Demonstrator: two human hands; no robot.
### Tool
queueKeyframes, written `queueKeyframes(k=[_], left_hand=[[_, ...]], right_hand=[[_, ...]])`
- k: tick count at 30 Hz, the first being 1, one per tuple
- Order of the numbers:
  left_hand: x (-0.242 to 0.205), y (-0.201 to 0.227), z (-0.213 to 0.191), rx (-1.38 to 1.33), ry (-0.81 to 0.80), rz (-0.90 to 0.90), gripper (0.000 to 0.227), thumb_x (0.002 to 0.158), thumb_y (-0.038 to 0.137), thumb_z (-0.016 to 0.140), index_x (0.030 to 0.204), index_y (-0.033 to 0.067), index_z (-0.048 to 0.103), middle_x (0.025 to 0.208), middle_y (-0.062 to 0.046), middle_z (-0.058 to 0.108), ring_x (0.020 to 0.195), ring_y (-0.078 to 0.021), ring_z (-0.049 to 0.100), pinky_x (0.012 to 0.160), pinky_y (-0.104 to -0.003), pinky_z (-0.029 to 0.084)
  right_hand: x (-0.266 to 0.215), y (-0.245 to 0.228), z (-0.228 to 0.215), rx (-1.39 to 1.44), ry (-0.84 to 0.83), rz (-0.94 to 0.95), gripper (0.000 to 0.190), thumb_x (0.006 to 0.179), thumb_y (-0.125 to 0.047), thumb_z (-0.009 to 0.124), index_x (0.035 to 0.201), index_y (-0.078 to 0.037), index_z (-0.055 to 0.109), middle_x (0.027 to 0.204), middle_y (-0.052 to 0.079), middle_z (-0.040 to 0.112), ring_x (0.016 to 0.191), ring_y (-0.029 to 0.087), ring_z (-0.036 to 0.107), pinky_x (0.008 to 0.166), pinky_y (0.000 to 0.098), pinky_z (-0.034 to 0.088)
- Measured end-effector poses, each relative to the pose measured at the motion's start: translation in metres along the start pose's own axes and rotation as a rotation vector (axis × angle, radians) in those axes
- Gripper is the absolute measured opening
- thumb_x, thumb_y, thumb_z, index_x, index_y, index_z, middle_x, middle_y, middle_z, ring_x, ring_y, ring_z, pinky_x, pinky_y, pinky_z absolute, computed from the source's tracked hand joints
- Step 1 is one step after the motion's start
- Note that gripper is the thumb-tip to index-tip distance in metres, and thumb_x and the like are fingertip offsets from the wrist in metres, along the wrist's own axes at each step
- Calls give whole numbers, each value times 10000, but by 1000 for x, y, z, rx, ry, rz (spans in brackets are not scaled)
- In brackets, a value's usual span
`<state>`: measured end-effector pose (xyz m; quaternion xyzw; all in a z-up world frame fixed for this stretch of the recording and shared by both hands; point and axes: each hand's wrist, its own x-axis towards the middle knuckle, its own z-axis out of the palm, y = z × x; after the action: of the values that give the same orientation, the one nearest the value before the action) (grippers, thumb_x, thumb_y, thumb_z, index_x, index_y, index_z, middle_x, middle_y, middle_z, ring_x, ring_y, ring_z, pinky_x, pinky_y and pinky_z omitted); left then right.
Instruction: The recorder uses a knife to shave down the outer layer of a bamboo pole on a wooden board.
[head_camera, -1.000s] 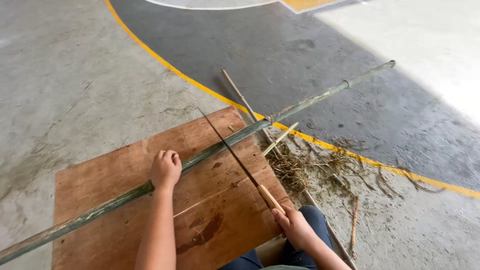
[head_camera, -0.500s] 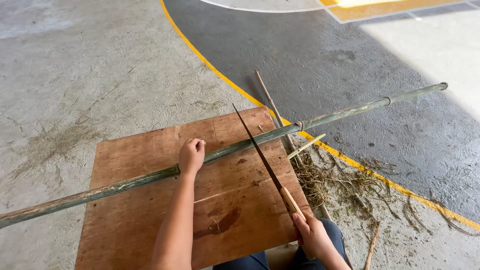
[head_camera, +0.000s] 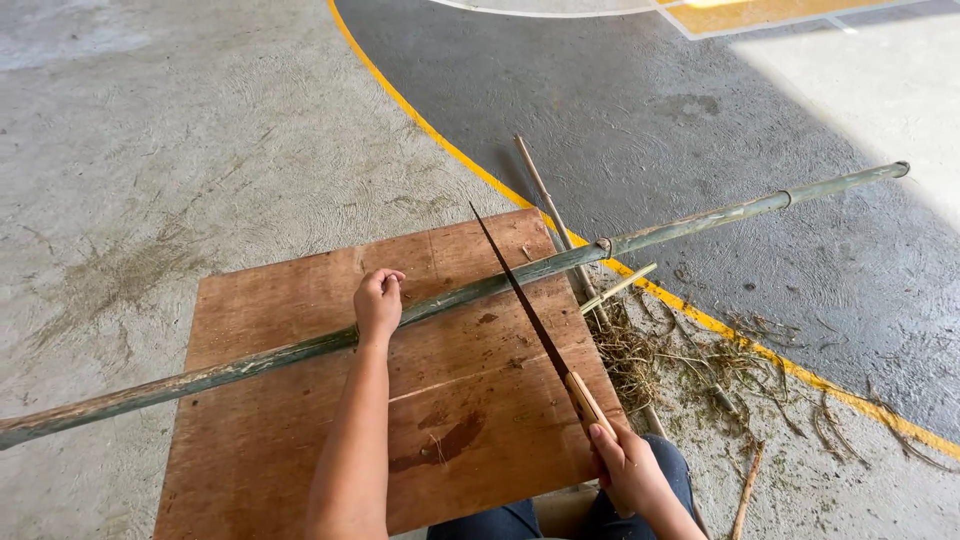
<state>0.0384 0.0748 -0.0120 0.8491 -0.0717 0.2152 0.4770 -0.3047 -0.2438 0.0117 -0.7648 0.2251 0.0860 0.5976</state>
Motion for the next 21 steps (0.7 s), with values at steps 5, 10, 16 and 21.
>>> queueKeyframes(k=[5, 10, 16, 21], left_hand=[[-4, 17, -6, 39, -14, -14, 136, 976, 131, 633, 943, 73, 752, 875, -93, 691, 709, -225, 653, 659, -364, 513], [-6, 26, -8, 67, -26, -17, 138, 978, 134, 633, 945, 74, 752, 870, -95, 693, 704, -228, 651, 656, -369, 512], [-8, 32, -9, 117, -37, -14, 141, 981, 135, 637, 928, 77, 754, 836, -87, 656, 684, -226, 630, 628, -381, 495], [-8, 35, -10, 125, -43, -3, 134, 980, 134, 639, 925, 80, 749, 848, -69, 660, 690, -215, 632, 629, -373, 496]], right_hand=[[2, 3, 0, 15, -1, -2, 420, 1013, -385, 500, 815, -28, 599, 583, 41, 565, 477, 151, 557, 492, 309, 477], [2, 2, -1, -30, -1, 2, 444, 1023, -396, 487, 812, -22, 602, 586, 46, 579, 482, 144, 570, 502, 294, 488], [3, 3, -1, 15, -9, -3, 419, 1016, -386, 492, 830, -28, 607, 594, 42, 583, 481, 143, 562, 495, 296, 479], [1, 1, -1, -9, -14, 16, 431, 1025, -386, 485, 826, -25, 610, 591, 47, 589, 484, 142, 567, 503, 296, 488]])
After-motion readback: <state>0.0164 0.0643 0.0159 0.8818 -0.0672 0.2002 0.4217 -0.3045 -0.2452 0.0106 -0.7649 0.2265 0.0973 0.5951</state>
